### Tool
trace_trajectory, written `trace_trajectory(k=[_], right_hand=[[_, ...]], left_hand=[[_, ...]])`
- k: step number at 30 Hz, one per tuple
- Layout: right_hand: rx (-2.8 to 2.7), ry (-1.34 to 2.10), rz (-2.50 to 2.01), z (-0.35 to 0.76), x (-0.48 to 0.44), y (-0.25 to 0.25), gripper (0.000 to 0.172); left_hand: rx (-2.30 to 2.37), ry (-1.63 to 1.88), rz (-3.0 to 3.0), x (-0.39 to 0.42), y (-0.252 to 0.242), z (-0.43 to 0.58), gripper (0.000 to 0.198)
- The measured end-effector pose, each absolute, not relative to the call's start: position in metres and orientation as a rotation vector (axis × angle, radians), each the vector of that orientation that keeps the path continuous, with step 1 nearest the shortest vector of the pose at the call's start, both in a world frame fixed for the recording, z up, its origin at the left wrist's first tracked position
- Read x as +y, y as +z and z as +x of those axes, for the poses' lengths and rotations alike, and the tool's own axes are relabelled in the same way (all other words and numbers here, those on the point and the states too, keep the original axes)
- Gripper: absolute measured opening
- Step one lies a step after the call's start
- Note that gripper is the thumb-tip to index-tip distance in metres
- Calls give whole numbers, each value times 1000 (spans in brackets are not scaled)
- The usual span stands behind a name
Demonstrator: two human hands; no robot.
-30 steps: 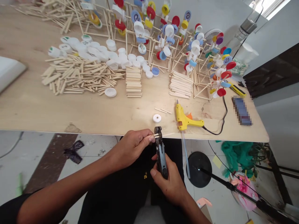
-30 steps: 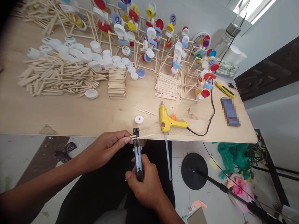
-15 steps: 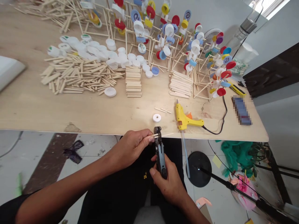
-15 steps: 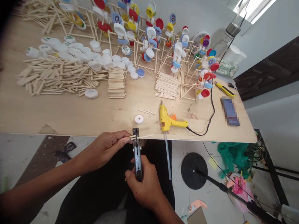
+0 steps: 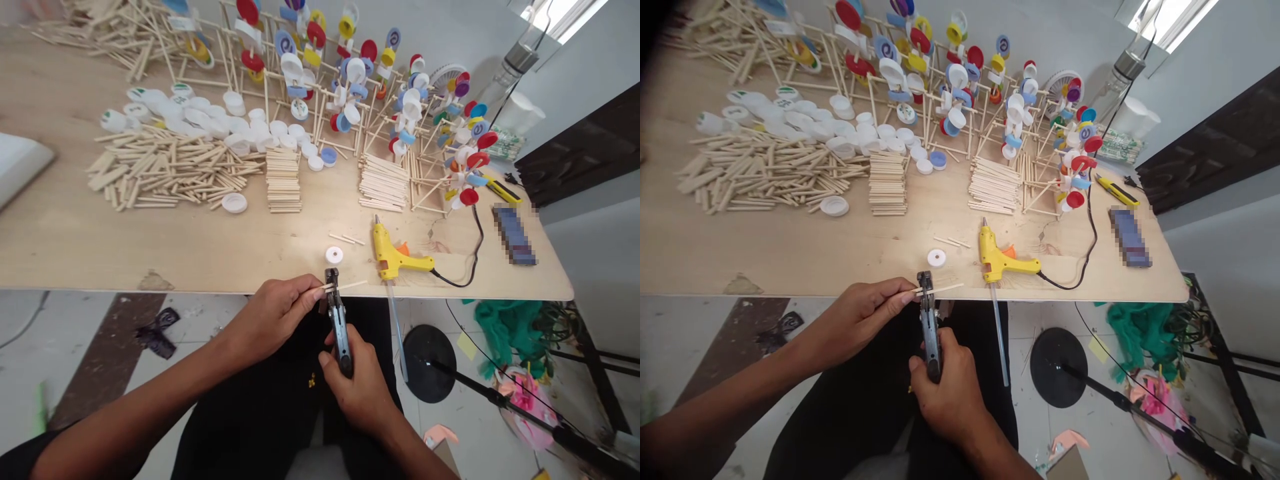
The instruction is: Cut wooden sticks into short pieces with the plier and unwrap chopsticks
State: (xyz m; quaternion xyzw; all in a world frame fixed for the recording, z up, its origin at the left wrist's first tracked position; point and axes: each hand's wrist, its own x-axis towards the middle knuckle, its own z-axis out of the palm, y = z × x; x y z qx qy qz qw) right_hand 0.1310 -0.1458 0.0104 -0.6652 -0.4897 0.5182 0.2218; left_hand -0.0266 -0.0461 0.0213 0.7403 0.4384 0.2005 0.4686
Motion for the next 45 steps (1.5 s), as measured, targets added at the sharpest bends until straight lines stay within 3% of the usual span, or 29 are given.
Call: trace_trajectory(k=[16,19,23,31,45], right_hand=[[-1298,1382,-1907,125,-132,12,8],[-1278,1381,-1947,123,-131,12,1],[-1326,1422,-2002,123,-130,10,13],[-1416,1450,-2014,126,-125,6,23],[-1213,1539,-1899,119,-127,-6,19]], left_hand=[[1107,493,1768,-40,14,-33,36],[1120,474,1754,-38,18,-32,36],[1133,444,1709,-37,19,-31,37],[1156,407,1631,-36,13,-33,35],[1198,371,1625,-33,18,-33,34]])
